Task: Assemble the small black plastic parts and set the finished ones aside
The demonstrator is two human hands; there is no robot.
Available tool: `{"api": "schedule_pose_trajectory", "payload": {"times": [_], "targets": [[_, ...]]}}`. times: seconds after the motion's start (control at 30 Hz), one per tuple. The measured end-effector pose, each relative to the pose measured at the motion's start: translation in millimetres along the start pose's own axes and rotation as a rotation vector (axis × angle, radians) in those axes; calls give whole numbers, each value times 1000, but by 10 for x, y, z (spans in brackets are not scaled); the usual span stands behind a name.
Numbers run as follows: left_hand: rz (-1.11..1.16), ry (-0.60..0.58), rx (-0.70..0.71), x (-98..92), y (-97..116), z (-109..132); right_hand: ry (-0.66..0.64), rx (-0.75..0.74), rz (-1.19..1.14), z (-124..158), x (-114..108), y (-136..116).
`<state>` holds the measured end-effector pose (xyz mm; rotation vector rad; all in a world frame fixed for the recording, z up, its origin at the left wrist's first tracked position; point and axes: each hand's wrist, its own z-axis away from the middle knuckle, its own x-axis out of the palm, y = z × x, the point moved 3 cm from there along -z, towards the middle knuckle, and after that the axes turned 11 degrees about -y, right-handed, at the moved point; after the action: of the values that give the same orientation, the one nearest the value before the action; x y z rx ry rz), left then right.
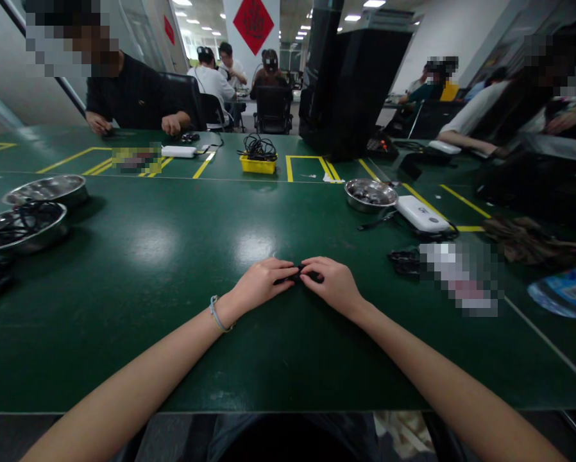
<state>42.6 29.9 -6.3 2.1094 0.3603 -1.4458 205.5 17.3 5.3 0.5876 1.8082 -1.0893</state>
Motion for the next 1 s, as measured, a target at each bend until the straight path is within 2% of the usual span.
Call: {"api": "schedule_pose_trajectory", "payload": {"times": [0.3, 0.57, 0.77, 1.0], "targets": [[-46, -32, 62, 128, 162, -207, 36, 72, 61, 161, -106, 111], [-59, -80, 141, 441, 609, -789, 124, 163, 189, 688, -399, 525], [-92, -79, 179, 704, 1015, -1205, 241, 327, 389, 1108, -597, 813], [-114, -52, 151, 827, 1235, -1555, 428, 497, 551, 1206, -921, 1077]]}}
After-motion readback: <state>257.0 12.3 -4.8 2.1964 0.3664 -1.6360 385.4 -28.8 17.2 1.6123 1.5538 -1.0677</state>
